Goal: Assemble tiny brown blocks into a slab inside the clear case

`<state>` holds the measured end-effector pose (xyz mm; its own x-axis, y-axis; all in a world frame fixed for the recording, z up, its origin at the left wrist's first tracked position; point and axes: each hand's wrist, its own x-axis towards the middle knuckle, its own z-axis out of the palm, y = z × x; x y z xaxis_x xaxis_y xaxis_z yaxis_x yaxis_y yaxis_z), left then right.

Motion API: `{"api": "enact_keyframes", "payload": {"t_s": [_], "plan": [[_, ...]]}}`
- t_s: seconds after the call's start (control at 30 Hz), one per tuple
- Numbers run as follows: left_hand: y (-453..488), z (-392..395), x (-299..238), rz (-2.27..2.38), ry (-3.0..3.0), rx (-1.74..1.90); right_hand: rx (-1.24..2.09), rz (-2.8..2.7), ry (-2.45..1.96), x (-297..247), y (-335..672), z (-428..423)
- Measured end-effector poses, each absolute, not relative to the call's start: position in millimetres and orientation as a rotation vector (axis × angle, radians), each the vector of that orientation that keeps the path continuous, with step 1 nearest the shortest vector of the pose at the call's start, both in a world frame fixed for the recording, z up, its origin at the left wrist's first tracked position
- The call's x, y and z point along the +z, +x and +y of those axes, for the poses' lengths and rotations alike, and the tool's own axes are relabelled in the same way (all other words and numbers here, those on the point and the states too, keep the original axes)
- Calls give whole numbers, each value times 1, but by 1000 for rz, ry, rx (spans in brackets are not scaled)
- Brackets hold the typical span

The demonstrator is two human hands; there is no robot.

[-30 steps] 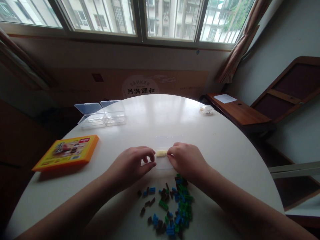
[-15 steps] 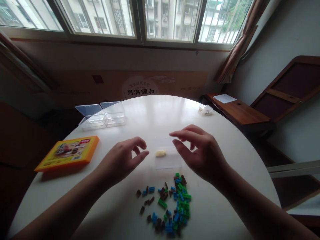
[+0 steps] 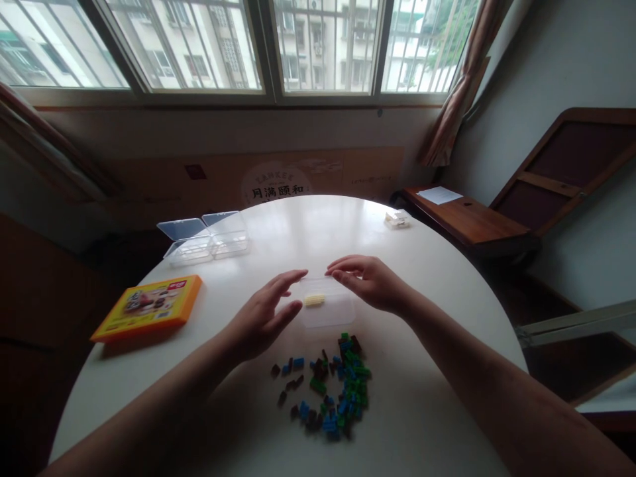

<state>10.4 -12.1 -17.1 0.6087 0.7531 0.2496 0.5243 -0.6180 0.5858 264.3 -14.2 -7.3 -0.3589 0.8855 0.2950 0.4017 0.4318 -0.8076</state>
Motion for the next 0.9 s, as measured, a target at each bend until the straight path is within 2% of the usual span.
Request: {"api": "enact_keyframes", "payload": {"t_s": [0.2,0.4,0.9], "plan": [[7,-8,-18,966,2396,679,921,-2131,-1045,0,270,-17],[3,-6,-22,890,2457,580,832,-2397,-999,-2,268,-21],[8,-1,-29,933,2368,559,615,-2465,-1044,-5,261,-27]]}}
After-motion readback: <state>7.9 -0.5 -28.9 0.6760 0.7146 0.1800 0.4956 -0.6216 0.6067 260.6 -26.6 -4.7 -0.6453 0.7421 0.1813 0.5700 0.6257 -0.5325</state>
